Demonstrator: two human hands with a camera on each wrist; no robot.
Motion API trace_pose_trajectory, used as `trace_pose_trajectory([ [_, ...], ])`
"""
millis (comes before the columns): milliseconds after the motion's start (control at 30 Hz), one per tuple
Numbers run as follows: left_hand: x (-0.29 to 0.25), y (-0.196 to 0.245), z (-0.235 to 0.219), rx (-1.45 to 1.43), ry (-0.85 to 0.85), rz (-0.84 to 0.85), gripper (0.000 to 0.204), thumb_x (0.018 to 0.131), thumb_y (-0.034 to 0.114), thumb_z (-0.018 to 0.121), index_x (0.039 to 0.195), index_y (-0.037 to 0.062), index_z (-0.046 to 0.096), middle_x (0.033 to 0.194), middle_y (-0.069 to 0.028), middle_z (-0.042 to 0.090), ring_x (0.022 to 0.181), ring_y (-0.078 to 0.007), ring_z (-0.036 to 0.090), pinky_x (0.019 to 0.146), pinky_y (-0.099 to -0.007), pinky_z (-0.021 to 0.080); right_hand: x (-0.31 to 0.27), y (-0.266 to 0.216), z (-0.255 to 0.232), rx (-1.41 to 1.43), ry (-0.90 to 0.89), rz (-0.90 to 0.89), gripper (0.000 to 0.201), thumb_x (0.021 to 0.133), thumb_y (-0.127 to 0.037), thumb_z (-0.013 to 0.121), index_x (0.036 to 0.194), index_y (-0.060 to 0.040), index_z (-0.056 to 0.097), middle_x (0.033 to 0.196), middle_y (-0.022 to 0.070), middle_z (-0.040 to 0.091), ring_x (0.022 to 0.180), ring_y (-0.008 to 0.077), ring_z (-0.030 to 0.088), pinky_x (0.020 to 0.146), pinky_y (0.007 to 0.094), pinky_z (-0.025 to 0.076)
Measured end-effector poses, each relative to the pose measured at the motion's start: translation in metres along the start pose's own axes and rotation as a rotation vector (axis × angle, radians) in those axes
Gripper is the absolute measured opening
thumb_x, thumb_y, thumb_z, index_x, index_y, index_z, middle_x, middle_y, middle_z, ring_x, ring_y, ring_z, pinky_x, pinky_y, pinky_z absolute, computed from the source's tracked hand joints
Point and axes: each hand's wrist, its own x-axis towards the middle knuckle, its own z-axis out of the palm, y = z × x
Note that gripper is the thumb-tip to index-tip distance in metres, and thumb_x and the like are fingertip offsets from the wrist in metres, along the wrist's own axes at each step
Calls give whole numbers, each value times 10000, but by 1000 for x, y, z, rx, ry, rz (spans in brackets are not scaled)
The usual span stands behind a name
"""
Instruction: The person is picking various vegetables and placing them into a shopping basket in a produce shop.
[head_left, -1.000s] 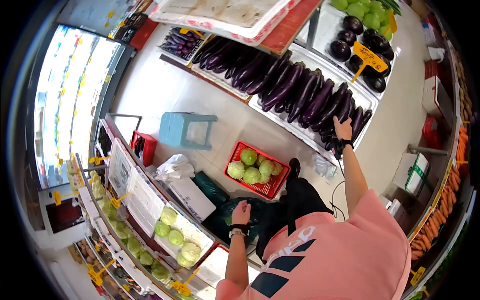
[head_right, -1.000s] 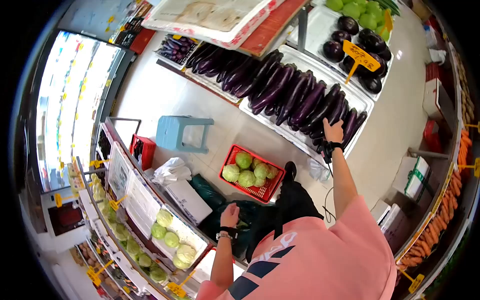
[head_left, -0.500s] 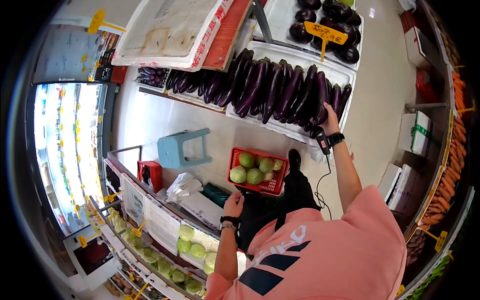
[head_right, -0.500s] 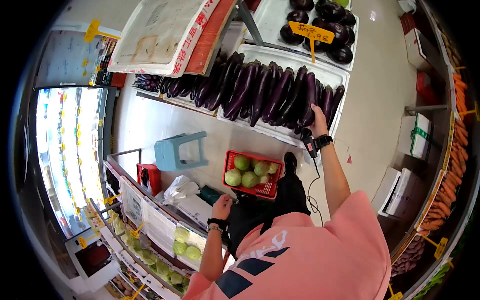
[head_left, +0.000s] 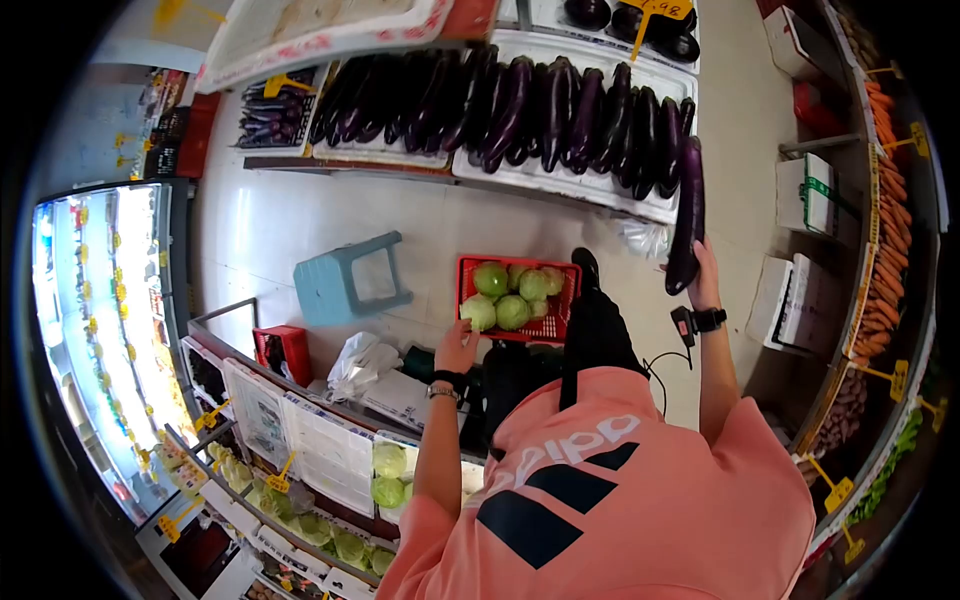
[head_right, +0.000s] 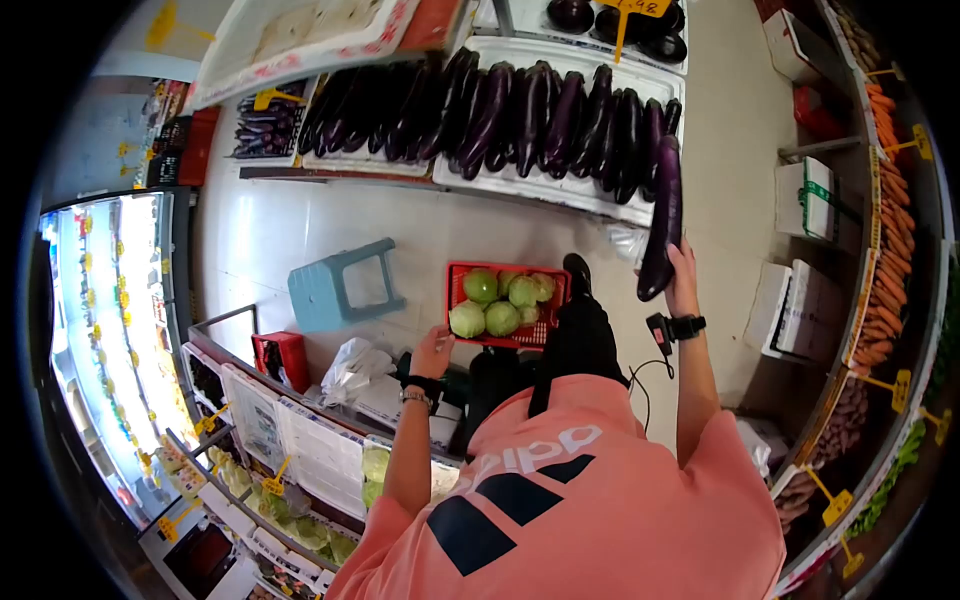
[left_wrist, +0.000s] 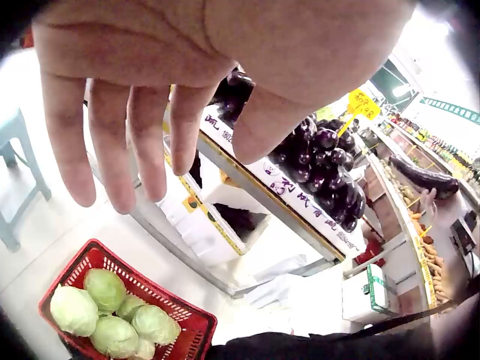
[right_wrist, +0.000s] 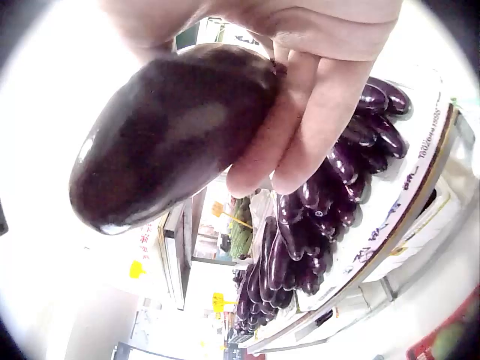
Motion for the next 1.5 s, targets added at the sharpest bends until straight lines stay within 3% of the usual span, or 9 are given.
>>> trace_pose_trajectory([
  [167,5,-57,-37,-47,-11,-23,407,964,295,647,1280,40,623,1215,-170,703,1087,-328,685,896,-434,547,-89,18,38,-66,79,-35,424,1035,-384,525,1298,-53,486,1018,131,654,920,242,696,798,471,626],
  [367,-6,-90,-62,-20,59,-31,390,965,283,634,1281,54,623,1198,-164,710,1065,-311,701,895,-413,554,-109,50,58,74,33,44,454,1035,-416,522,1307,-55,485,1015,119,648,934,238,691,801,461,622],
  [533,-33,-62,-72,26,76,-53,400,972,302,620,1275,41,623,1201,-164,710,1048,-312,705,895,-419,557,-104,62,55,140,-4,-1,442,1033,-396,524,1322,-64,484,1024,109,630,930,223,674,799,448,616],
  [667,-40,-19,-76,85,74,-78,410,984,314,614,1304,56,618,1210,-161,709,1069,-306,704,889,-423,558,-106,84,21,133,14,1,460,1034,-321,545,1384,-34,459,1107,65,604,982,156,624,879,327,547],
  [800,-21,-5,-71,94,57,-19,414,985,317,622,1315,68,620,1218,-156,707,1078,-301,702,885,-416,556,-123,88,2,105,90,11,448,1040,-294,523,1402,-33,474,1185,42,577,1095,122,543,979,293,446],
  [1000,32,0,-106,97,84,96,376,978,288,648,1252,30,648,1145,-144,731,1019,-267,719,868,-371,563,-141,136,-5,202,278,-21,420,1035,-310,555,1349,-39,495,1127,57,622,1025,162,623,922,328,500],
  [1167,102,-23,-187,14,101,147,359,970,265,633,1254,45,655,1152,-151,728,1031,-287,720,863,-400,565,-161,171,42,335,608,39,454,989,-516,567,1101,-82,643,908,80,710,755,196,668,696,349,535],
  [1367,199,-89,-255,146,286,332,308,958,280,639,1170,60,676,1154,-121,732,989,-289,726,836,-411,569,-189,196,126,366,703,38,455,941,-562,580,1008,-121,669,817,62,682,720,183,610,676,364,464],
  [1500,192,-101,-264,-22,137,274,308,949,256,648,1183,55,659,1099,-148,735,967,-308,724,822,-416,564,-193,210,183,503,796,79,425,913,-562,603,973,-145,667,843,48,683,711,175,584,704,378,439],
])
